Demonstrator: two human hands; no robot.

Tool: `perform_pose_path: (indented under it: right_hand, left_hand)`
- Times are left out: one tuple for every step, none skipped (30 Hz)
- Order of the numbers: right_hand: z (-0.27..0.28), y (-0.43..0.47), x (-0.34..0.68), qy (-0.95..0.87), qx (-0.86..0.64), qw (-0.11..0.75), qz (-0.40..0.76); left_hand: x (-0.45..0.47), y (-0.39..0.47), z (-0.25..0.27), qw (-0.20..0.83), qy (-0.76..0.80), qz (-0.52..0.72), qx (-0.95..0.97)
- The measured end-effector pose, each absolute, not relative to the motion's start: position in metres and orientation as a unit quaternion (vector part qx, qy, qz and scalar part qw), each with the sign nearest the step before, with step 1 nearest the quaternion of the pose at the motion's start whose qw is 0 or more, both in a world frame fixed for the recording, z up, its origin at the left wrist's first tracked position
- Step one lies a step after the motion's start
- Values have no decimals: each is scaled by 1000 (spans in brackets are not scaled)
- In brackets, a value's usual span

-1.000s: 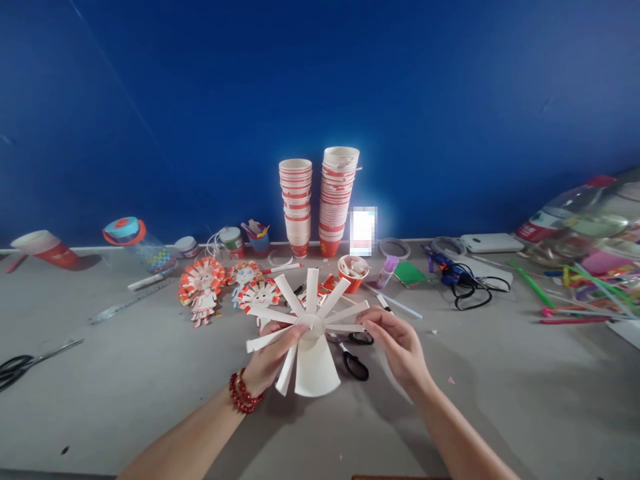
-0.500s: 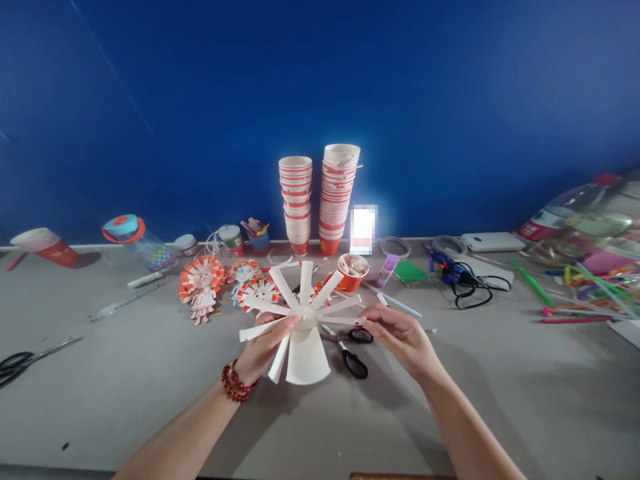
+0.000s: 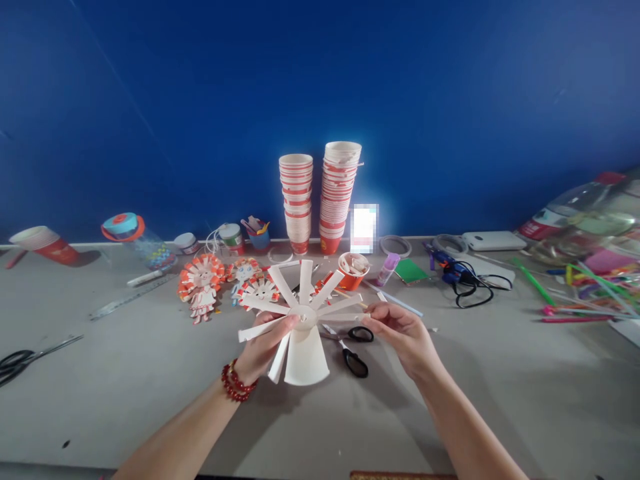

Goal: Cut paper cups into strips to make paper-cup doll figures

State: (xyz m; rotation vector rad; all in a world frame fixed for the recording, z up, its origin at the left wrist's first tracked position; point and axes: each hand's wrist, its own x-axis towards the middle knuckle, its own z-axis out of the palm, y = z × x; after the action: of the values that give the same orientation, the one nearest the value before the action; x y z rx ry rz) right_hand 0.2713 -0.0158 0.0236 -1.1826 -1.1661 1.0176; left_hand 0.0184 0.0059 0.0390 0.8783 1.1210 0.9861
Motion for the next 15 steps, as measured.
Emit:
perform_pose_path:
  right_hand:
    - [23, -16, 271, -491, -502, 566, 432]
    - [22, -15, 271, -490, -502, 569, 430]
    - [22, -15, 270, -490, -501, 571, 427]
    - [22, -16, 270, -491, -500, 573, 425]
    - [23, -16, 270, -492, -498, 573, 426]
    - [24, -16, 270, -495, -494, 571, 431]
    - [26, -16, 270, -500, -488, 563, 441]
    - [28, -17, 270, -510, -481, 549, 455]
    - [30, -17, 269, -522, -474, 530, 471]
    - [31, -17, 269, -534, -467, 508, 488]
    - [32, -17, 268, -545, -459, 484, 507]
    - [32, -17, 267, -553, -453, 462, 525]
    - [31, -17, 266, -555, -451, 446, 539]
    - [29, -16, 266, -552, -454, 434, 548]
    - [27, -15, 266, -549, -462, 428, 550]
  left_hand:
    - [19, 6, 39, 640, 502, 434, 387]
    - [19, 5, 38, 634, 513, 435, 383]
    - [19, 5, 38, 631, 522, 434, 375]
    - [19, 5, 38, 630, 528, 435, 367]
    - [20, 5, 38, 633, 532, 433, 359]
    - [20, 5, 39, 637, 532, 432, 353]
    - [21, 5, 40, 641, 529, 432, 349]
    - [21, 5, 41, 644, 525, 434, 348]
    - [22, 5, 42, 648, 518, 436, 349]
    - [22, 6, 43, 652, 511, 436, 351]
    - [22, 6, 44, 658, 505, 431, 354]
    - [22, 7, 44, 666, 500, 424, 357]
    - [21, 7, 44, 672, 498, 416, 358]
    - [21, 8, 43, 674, 499, 412, 358]
    - [20, 8, 41, 671, 500, 415, 358]
